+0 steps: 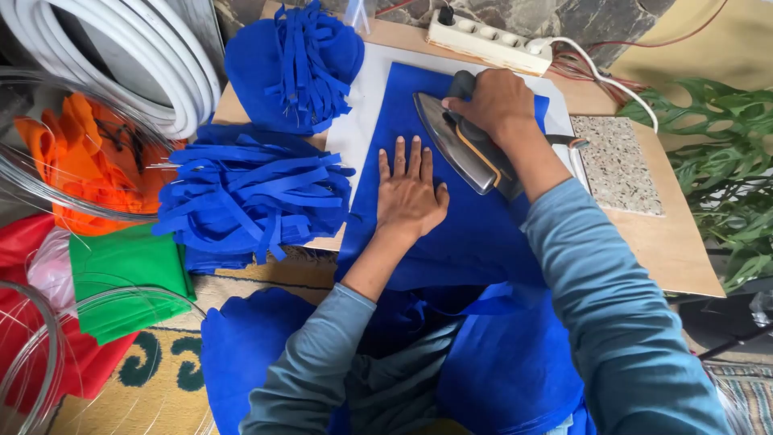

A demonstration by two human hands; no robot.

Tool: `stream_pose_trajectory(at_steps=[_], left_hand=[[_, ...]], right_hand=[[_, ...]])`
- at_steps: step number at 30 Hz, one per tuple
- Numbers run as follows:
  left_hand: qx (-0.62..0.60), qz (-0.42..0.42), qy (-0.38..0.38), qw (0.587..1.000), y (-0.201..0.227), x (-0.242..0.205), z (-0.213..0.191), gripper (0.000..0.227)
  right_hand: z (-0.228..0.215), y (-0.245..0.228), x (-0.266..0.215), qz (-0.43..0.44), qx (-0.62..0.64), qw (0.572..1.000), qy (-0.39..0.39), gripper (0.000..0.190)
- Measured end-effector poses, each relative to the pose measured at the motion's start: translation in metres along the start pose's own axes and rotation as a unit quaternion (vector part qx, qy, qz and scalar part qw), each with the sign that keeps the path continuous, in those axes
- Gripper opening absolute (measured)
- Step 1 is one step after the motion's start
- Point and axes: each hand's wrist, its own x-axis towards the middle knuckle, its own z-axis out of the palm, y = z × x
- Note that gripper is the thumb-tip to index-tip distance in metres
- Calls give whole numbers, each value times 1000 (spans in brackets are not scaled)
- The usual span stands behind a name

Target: Ironing small blue fabric pieces on a flat surface to remove wrinkles.

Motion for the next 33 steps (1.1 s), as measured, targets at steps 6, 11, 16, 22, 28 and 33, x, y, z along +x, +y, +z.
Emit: stream_pose_trajectory(at_steps=[6, 11, 16, 22, 28, 33], left_hand=[[16, -7, -53, 998, 1, 1, -7, 65], [12, -8, -60, 998, 1, 0, -10, 65], [19, -3, -57, 998, 2, -1, -11, 65], [21, 0, -55, 998, 1, 0, -11, 65], [-9, -37, -129, 991, 7, -4, -31, 63], [-3, -34, -126, 991, 8, -5, -33, 63]], right_hand=[[7, 5, 13, 25, -15, 1000, -5, 55], [-3, 18, -5, 33, -30, 999, -29, 60], [2, 32, -3, 46, -31, 998, -3, 56], [8, 40, 15, 72, -34, 997, 0, 56], [-2, 45, -1, 110, -9, 993, -47, 66], [-4, 56, -7, 119, -23, 992, -36, 66]])
